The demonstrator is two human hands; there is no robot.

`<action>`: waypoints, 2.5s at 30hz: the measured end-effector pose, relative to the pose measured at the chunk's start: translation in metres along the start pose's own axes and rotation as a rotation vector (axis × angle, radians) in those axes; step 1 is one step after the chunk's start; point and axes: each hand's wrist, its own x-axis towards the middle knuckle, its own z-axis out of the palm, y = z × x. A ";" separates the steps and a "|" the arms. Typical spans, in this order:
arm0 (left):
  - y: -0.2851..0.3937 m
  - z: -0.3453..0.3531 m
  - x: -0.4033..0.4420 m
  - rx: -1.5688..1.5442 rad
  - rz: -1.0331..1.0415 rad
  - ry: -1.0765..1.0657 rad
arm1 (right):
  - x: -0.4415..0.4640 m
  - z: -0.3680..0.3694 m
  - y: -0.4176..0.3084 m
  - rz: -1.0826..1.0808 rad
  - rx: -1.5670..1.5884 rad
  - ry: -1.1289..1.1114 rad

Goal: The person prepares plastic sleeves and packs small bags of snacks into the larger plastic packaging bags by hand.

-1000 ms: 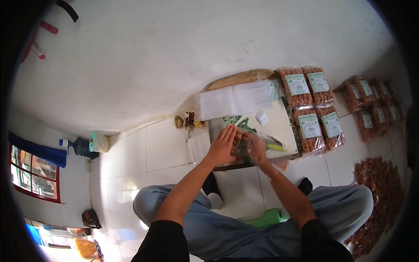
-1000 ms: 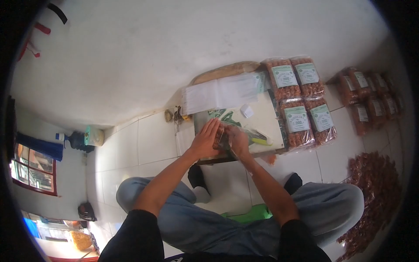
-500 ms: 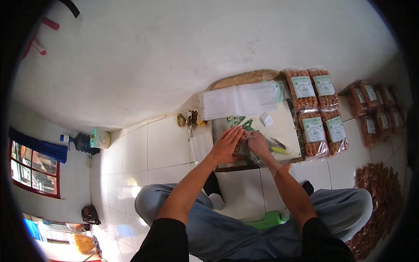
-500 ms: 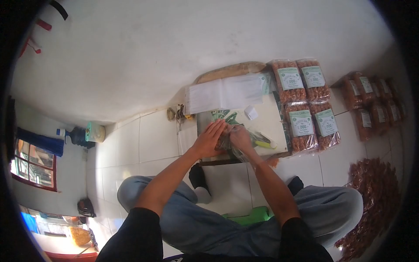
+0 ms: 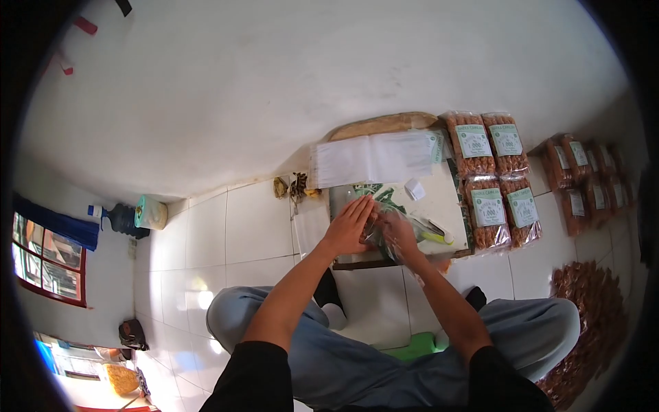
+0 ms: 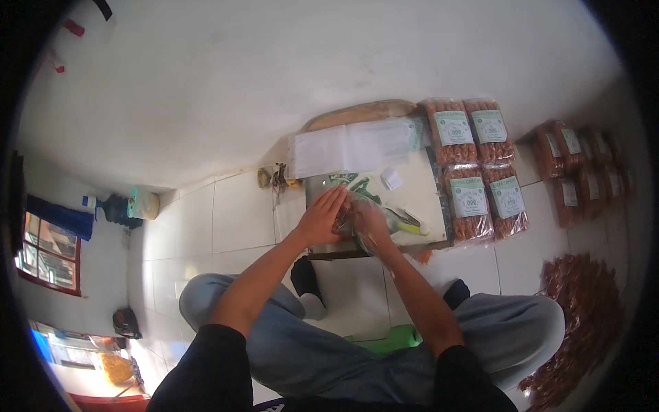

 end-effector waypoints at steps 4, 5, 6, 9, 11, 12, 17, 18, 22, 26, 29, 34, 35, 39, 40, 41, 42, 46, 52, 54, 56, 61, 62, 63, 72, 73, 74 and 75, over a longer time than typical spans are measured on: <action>0.001 0.001 -0.003 -0.001 -0.017 -0.002 | -0.001 0.018 0.009 0.032 -0.074 0.052; 0.000 0.002 -0.002 0.041 -0.007 -0.011 | 0.001 0.022 0.012 0.049 -0.055 0.068; -0.001 0.002 -0.002 0.083 0.006 -0.021 | 0.002 0.025 0.013 0.067 -0.036 0.087; -0.001 0.004 0.001 0.071 0.016 -0.024 | 0.007 0.030 0.011 0.141 0.080 0.058; 0.001 0.003 0.000 0.082 0.017 -0.025 | 0.006 0.030 0.006 0.125 0.159 0.068; 0.002 0.002 0.000 0.092 0.023 -0.025 | 0.006 0.029 0.004 0.110 0.236 0.081; -0.001 0.000 -0.004 0.032 0.036 0.004 | 0.018 0.021 0.012 0.150 0.249 -0.171; -0.004 -0.003 -0.004 -0.025 0.055 0.010 | 0.021 0.017 0.007 0.170 0.260 -0.221; -0.007 0.003 -0.019 -0.135 -0.087 0.314 | 0.008 0.009 0.003 0.227 0.138 -0.190; -0.015 0.049 -0.014 -0.558 -0.992 0.652 | -0.007 0.031 0.012 0.134 0.182 0.040; 0.003 0.032 -0.006 -0.627 -1.106 0.475 | -0.006 0.037 0.019 0.174 0.304 0.007; 0.006 0.043 -0.001 -0.583 -0.974 0.518 | -0.004 0.024 0.007 0.310 0.354 -0.083; 0.006 0.044 -0.001 -0.561 -0.927 0.521 | -0.005 0.030 0.014 0.148 0.207 0.010; -0.005 0.060 -0.002 -0.518 -0.867 0.544 | -0.005 0.041 0.021 -0.137 0.042 0.139; -0.007 0.059 -0.001 -0.579 -0.858 0.495 | -0.005 0.035 0.011 -0.139 0.038 0.123; -0.009 0.058 -0.001 -0.640 -0.847 0.446 | -0.003 0.026 0.003 -0.124 -0.021 0.044; -0.008 0.057 -0.002 -0.644 -0.858 0.450 | 0.000 0.024 0.001 -0.116 -0.052 0.000; -0.009 0.054 -0.001 -0.529 -0.841 0.529 | 0.013 0.024 0.019 -0.164 -0.132 -0.059; -0.013 0.025 0.001 -0.602 -0.941 0.462 | 0.007 0.021 0.005 0.463 0.335 -0.049; -0.013 0.023 0.002 -0.571 -0.974 0.428 | 0.009 0.041 0.047 0.216 0.252 0.081; -0.014 0.024 0.006 -0.607 -1.079 0.431 | 0.000 0.029 0.006 0.291 0.375 0.095; -0.013 0.027 0.010 -0.587 -1.126 0.405 | -0.003 0.028 -0.012 0.500 0.427 0.108; -0.013 0.029 0.011 -0.567 -1.125 0.415 | 0.001 0.034 0.002 0.438 0.356 0.103; -0.013 0.030 0.011 -0.566 -1.127 0.412 | 0.003 0.038 0.014 0.376 0.284 0.098; -0.010 0.031 0.013 -0.452 -1.113 0.469 | 0.012 0.049 0.040 -0.012 0.295 -0.193; -0.011 0.029 0.013 -0.447 -1.118 0.429 | 0.014 0.039 0.020 -0.009 0.293 -0.186; -0.012 0.026 0.013 -0.442 -1.121 0.389 | 0.013 0.026 -0.001 0.110 0.199 -0.267; -0.014 0.023 0.013 -0.444 -1.110 0.388 | 0.013 0.016 -0.016 0.229 0.104 -0.345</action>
